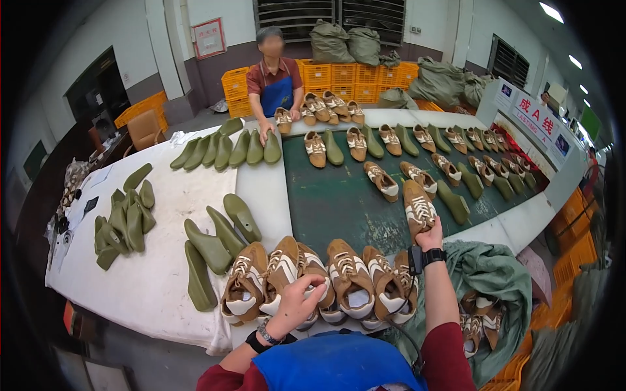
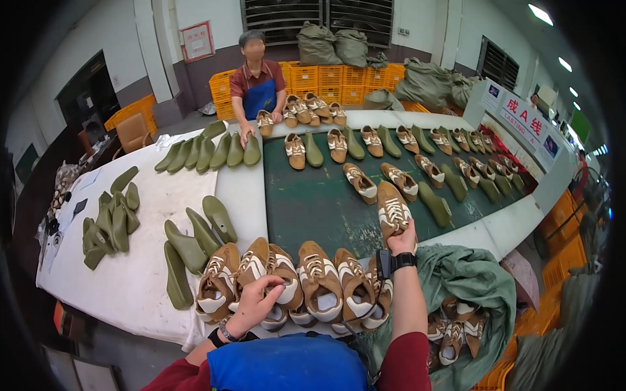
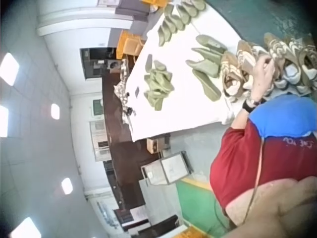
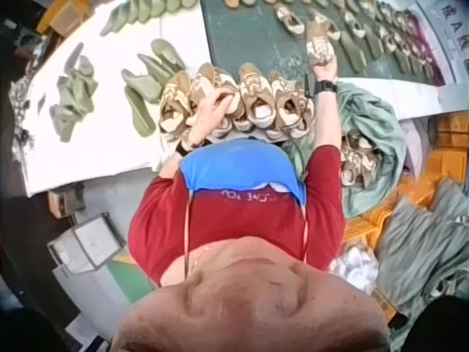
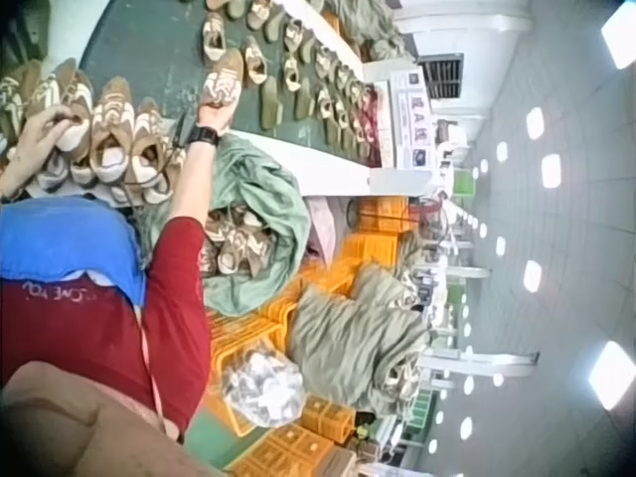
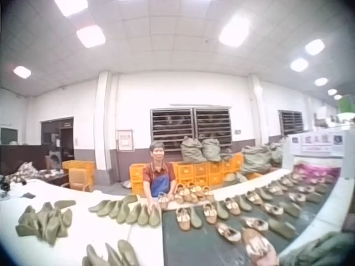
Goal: Sort and arrange shoe uppers and shoe lasts at a manufacturing workstation.
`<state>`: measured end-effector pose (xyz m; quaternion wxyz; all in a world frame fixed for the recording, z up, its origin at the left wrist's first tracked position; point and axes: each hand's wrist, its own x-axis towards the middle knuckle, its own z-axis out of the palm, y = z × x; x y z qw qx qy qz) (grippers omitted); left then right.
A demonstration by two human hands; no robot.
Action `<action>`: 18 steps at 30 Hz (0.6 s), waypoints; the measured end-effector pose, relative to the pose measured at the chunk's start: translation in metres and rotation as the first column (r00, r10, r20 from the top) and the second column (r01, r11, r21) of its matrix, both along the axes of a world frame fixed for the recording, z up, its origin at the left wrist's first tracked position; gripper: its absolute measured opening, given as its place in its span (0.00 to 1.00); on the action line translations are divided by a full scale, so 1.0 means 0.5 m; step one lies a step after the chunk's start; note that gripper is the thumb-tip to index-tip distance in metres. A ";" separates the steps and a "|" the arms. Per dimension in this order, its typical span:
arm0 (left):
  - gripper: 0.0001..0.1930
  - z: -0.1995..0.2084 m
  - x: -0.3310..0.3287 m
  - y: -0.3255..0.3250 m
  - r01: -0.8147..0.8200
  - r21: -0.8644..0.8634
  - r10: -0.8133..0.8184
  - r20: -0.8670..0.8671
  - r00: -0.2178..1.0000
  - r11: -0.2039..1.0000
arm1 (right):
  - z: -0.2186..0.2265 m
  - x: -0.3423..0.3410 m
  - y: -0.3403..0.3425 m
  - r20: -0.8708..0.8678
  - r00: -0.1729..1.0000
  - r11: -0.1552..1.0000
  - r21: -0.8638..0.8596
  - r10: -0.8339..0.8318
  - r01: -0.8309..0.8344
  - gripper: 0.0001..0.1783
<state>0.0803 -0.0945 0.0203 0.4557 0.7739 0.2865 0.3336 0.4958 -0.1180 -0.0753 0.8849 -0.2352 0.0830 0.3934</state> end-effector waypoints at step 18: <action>0.09 0.008 -0.006 -0.012 0.029 -0.034 -0.028 0.009 1.000 0.999 | 0.012 -0.052 0.008 -0.020 1.000 0.998 -0.061 -0.023 0.021 0.22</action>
